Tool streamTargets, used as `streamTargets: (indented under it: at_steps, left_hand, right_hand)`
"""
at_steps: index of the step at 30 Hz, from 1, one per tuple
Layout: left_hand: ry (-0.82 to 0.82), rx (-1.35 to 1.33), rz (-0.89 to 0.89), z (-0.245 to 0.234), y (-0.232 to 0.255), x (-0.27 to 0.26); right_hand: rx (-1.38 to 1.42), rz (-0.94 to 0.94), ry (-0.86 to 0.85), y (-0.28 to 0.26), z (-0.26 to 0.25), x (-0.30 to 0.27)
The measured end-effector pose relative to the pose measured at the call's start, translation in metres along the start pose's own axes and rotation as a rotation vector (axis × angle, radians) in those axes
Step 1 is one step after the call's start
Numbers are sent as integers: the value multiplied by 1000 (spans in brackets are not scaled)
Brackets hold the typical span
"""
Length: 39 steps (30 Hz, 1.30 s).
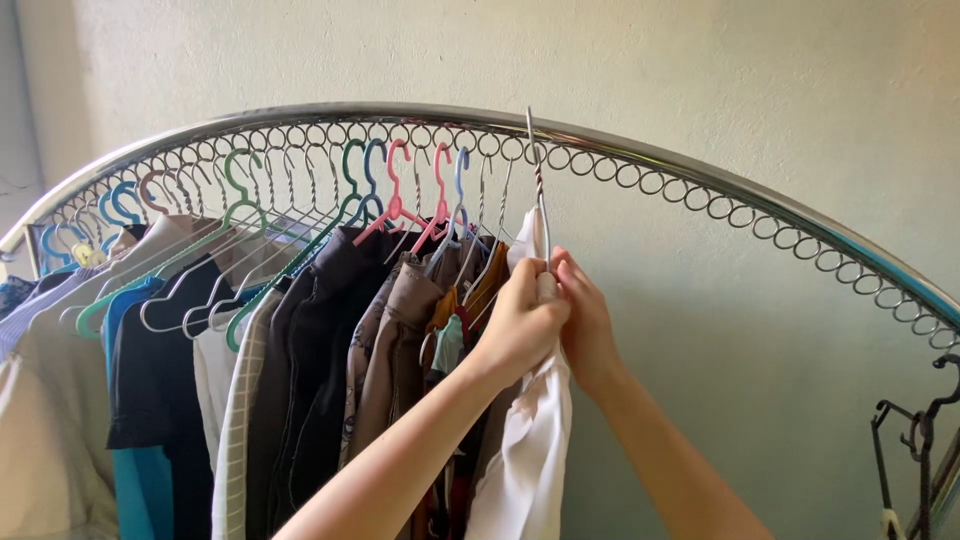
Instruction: Hanging various items of clothing from a laundry basket onto a circular clothing rack using hangers.
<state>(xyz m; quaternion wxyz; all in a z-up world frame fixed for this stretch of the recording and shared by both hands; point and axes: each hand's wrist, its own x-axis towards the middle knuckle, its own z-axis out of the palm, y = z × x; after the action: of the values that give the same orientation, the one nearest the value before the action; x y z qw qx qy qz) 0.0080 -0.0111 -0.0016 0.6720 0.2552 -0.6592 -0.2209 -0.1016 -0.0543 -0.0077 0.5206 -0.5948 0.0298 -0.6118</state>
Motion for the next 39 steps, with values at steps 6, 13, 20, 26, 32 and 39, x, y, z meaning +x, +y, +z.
streamTargets:
  at_steps: [6,13,20,26,32,39]
  left_hand:
    - [-25,73,-56,-9,-17,12]
    - [-71,129,-132,-18,-50,15]
    - [-204,-48,-249,-42,-27,-9]
    - [-396,-323,-24,-93,-116,-133]
    - [-416,-34,-425,-83,-192,-287]
    - [-399,141,-669,-65,-211,-350]
  right_hand:
    - [-20,-10,-29,26,-11,10]
    - [-6,60,54,66,-33,10]
    - [-403,27,30,118,-27,-114]
    - [-1000,440,145,336,-109,-376]
    - [-1170,637,251,408,-154,-457]
    - [-805,512,511,380,-292,-292]
